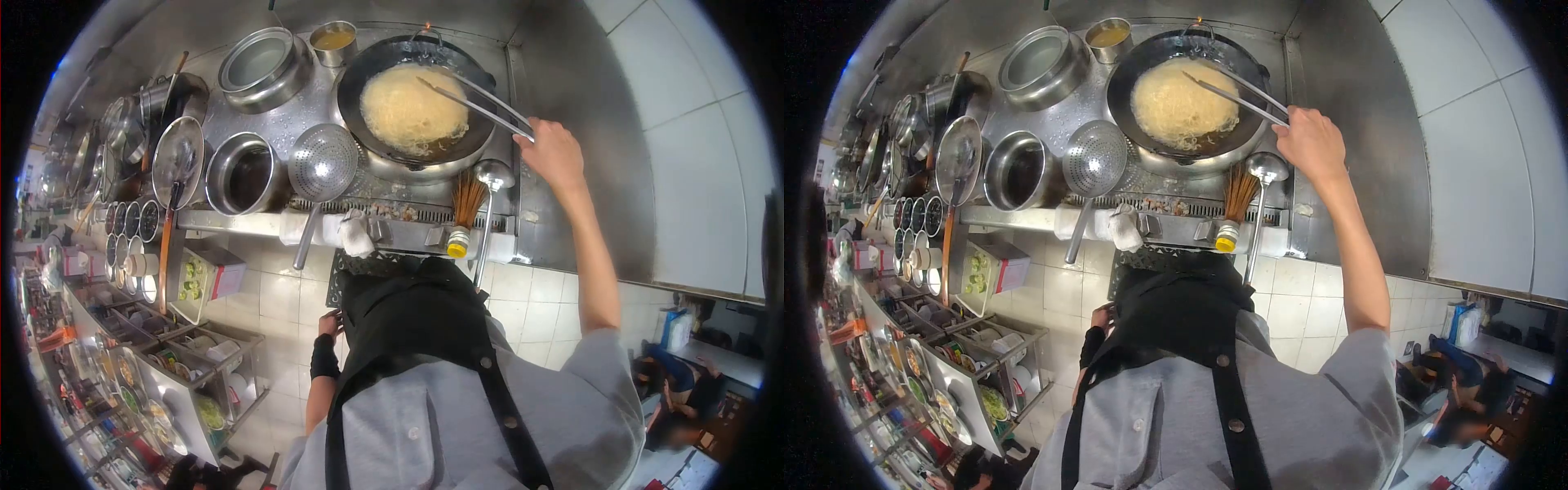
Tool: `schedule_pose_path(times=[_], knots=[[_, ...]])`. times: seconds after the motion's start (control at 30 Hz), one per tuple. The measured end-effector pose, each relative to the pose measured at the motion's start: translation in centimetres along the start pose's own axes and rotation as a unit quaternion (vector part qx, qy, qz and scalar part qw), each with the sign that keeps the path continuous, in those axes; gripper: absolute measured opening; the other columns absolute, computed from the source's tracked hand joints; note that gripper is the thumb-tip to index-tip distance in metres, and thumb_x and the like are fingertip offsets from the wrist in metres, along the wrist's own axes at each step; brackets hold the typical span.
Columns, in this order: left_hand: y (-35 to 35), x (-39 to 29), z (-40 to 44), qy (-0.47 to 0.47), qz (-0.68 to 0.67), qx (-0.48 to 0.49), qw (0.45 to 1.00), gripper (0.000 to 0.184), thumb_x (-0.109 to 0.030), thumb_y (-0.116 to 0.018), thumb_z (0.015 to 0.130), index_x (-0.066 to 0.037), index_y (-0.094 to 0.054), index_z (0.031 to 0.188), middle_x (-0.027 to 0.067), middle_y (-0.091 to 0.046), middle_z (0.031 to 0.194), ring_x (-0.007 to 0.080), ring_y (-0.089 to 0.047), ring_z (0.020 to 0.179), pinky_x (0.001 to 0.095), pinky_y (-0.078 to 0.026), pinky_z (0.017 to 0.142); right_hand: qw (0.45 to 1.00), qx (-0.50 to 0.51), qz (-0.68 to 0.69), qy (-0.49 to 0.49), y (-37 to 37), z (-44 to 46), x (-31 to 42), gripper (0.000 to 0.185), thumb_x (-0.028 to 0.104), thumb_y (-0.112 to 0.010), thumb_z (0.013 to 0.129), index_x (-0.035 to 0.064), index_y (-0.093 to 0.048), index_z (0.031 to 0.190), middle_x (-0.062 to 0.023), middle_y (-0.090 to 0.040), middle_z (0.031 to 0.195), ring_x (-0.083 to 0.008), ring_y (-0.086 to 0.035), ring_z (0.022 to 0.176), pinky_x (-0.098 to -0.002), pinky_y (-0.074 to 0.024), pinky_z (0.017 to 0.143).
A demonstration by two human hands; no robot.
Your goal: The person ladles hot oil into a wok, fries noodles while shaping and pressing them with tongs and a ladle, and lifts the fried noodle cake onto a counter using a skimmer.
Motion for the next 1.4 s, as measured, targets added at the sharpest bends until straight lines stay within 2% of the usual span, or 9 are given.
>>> schedule_pose_path(times=[0.37, 0.6, 0.93, 1.07, 1.1, 1.17, 1.2, 1.3, 1.4], knots=[[-1.8, 1.8, -3.9, -0.093, 0.215, 0.003, 0.972, 0.035, -0.012, -0.047, 0.094, 0.005, -0.069, 0.116, 0.0138, -0.073, 0.100, 0.0238, -0.069, 0.088, 0.0401, -0.056, 0.076, 0.995, 0.048, -0.029, -0.081, -4.5, -8.7, -4.1, 0.023, 0.023, -0.068, 0.086, 0.0010, -0.071, 0.090, -0.0234, -0.071, 0.091, -0.0407, -0.070, 0.088, -0.0503, -0.0561, 0.079], [-0.8, 0.2, -1.7, -0.092, 0.265, 0.043, 0.959, 0.037, -0.013, -0.049, 0.096, 0.004, -0.065, 0.125, 0.0138, -0.073, 0.106, 0.0248, -0.070, 0.092, 0.0407, -0.056, 0.079, 0.999, 0.006, 0.001, -0.033, -9.4, 2.4, -0.7, 0.017, 0.015, -0.067, 0.080, 0.0023, -0.074, 0.090, -0.0214, -0.073, 0.094, -0.0388, -0.072, 0.089, -0.0472, -0.0578, 0.080], [1.6, 0.4, 0.2, -0.029, -0.052, 0.045, 0.997, 0.045, -0.007, -0.049, 0.095, -0.003, -0.053, 0.140, 0.0132, -0.070, 0.123, 0.0216, -0.069, 0.098, 0.0419, -0.055, 0.083, 0.996, 0.065, 0.022, 0.060, -10.0, 2.0, 7.1, 0.019, 0.018, -0.068, 0.082, -0.0004, -0.072, 0.087, -0.0224, -0.072, 0.091, -0.0384, -0.071, 0.087, -0.0463, -0.0575, 0.078], [0.5, 3.8, -1.5, 0.006, 0.037, 0.002, 0.999, 0.044, -0.003, -0.042, 0.091, -0.002, -0.061, 0.131, 0.0125, -0.071, 0.111, 0.0237, -0.068, 0.093, 0.0411, -0.056, 0.080, 0.998, 0.041, 0.003, 0.040, -5.6, -1.5, 4.2, 0.022, 0.023, -0.070, 0.084, 0.0014, -0.071, 0.089, -0.0213, -0.071, 0.096, -0.0374, -0.070, 0.090, -0.0469, -0.0564, 0.079], [0.5, 4.5, -2.0, -0.077, 0.208, 0.049, 0.974, 0.040, -0.005, -0.044, 0.092, -0.003, -0.064, 0.126, 0.0140, -0.072, 0.109, 0.0260, -0.069, 0.093, 0.0402, -0.056, 0.081, 0.999, 0.030, -0.012, 0.027, -4.4, -1.8, 3.3, 0.021, 0.022, -0.070, 0.083, 0.0012, -0.071, 0.086, -0.0212, -0.072, 0.094, -0.0375, -0.071, 0.088, -0.0465, -0.0571, 0.077], [0.0, 6.2, -3.4, -0.266, 0.573, 0.073, 0.772, 0.032, -0.010, -0.049, 0.093, -0.003, -0.070, 0.116, 0.0169, -0.073, 0.106, 0.0306, -0.071, 0.093, 0.0383, -0.057, 0.082, 0.999, 0.027, -0.039, 0.012, -3.5, -1.6, 1.8, 0.020, 0.021, -0.071, 0.082, 0.0012, -0.071, 0.084, -0.0209, -0.072, 0.092, -0.0373, -0.071, 0.086, -0.0462, -0.0578, 0.076], [-0.1, 6.9, -3.8, -0.292, 0.596, 0.078, 0.744, 0.032, -0.012, -0.050, 0.092, -0.003, -0.070, 0.115, 0.0180, -0.073, 0.106, 0.0321, -0.070, 0.096, 0.0393, -0.056, 0.084, 0.998, 0.036, -0.050, 0.009, -3.4, -1.1, 1.1, 0.019, 0.020, -0.071, 0.081, 0.0013, -0.071, 0.085, -0.0207, -0.072, 0.092, -0.0372, -0.071, 0.087, -0.0463, -0.0578, 0.076], [0.1, 8.0, -3.3, -0.208, 0.509, 0.084, 0.831, 0.030, -0.016, -0.054, 0.091, -0.002, -0.069, 0.113, 0.0214, -0.071, 0.108, 0.0365, -0.067, 0.104, 0.0422, -0.054, 0.089, 0.996, 0.043, -0.068, 0.038, -4.6, 1.1, 0.5, 0.015, 0.015, -0.070, 0.079, 0.0013, -0.072, 0.085, -0.0209, -0.072, 0.091, -0.0371, -0.072, 0.088, -0.0460, -0.0584, 0.078], [0.1, 7.1, -2.3, -0.217, 0.513, 0.082, 0.827, 0.030, -0.015, -0.051, 0.093, -0.001, -0.069, 0.113, 0.0213, -0.072, 0.108, 0.0354, -0.069, 0.103, 0.0410, -0.055, 0.088, 0.993, 0.054, -0.068, 0.076, -7.4, 4.5, 1.4, 0.014, 0.011, -0.068, 0.077, 0.0015, -0.074, 0.086, -0.0217, -0.073, 0.090, -0.0371, -0.073, 0.088, -0.0448, -0.0592, 0.079]])
Point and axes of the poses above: each hand's wrist, its own z-axis towards the middle knuckle, its own y-axis out of the back of the hand, x = y × z, the point moved 3 cm from there along z, towards the middle knuckle
